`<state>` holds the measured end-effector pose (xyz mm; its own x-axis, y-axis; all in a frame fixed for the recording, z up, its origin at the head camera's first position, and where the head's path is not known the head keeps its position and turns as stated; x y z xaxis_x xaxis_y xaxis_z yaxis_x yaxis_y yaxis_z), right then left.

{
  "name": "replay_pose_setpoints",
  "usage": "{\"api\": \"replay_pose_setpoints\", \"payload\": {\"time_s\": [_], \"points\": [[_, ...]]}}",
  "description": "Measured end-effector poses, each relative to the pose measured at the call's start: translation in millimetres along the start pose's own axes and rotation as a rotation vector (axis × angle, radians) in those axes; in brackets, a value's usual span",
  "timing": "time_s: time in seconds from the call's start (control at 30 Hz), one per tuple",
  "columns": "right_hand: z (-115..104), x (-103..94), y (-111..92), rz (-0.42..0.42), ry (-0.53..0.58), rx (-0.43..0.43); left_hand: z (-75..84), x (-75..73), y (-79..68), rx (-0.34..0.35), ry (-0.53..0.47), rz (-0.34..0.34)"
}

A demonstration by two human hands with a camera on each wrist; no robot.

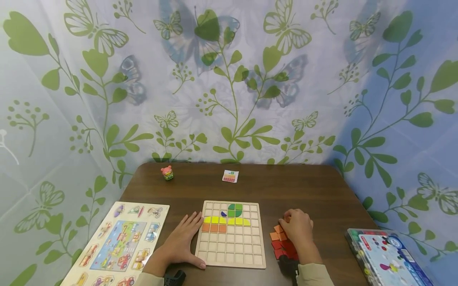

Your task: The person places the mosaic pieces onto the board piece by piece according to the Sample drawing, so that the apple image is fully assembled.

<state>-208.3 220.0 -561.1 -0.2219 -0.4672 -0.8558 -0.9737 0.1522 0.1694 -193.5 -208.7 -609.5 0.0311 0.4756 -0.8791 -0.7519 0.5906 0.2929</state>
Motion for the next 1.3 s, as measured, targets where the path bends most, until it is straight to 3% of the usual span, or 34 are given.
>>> {"api": "replay_pose_setpoints", "payload": {"time_s": [0.2, 0.43, 0.7, 0.87, 1.07, 1.2, 1.3], "points": [[4.4, -0.1, 1.5, -0.024, 0.005, 0.012, -0.9, 3.6, -0.3, -0.03, -0.013, -0.008], [3.4, 2.1, 3.6, -0.01, 0.017, 0.024, 7.4, -4.9, 2.9, -0.082, -0.002, -0.07], [-0.1, 5.6, 5.2, 0.022, 0.027, -0.032, 7.7, -4.6, 3.7, -0.075, -0.002, -0.063], [-12.4, 10.4, -0.7, 0.032, 0.125, -0.12, 6.6, -4.3, 2.8, -0.069, -0.004, -0.055], [-38.6, 26.4, -13.5, 0.032, 0.258, -0.291, 2.8, -1.8, 1.7, -0.056, -0.003, -0.044], [-61.2, 37.1, -23.4, -0.006, 0.326, -0.392, -1.4, 2.2, 0.6, -0.046, -0.006, -0.026], [-77.4, 44.9, -29.9, -0.057, 0.357, -0.447, 0.2, 0.3, 1.1, -0.065, -0.003, -0.05]]}}
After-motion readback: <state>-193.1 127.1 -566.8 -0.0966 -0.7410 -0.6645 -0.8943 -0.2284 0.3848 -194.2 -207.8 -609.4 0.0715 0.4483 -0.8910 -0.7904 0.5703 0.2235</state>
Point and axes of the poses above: each hand's wrist, its own y-axis towards the middle knuckle, its own x-axis out of the palm, z = x × y, the point moved 1 cm from there along y, towards the middle knuckle, and after that the axes turned 2 degrees about -x, right-handed, at the moved point
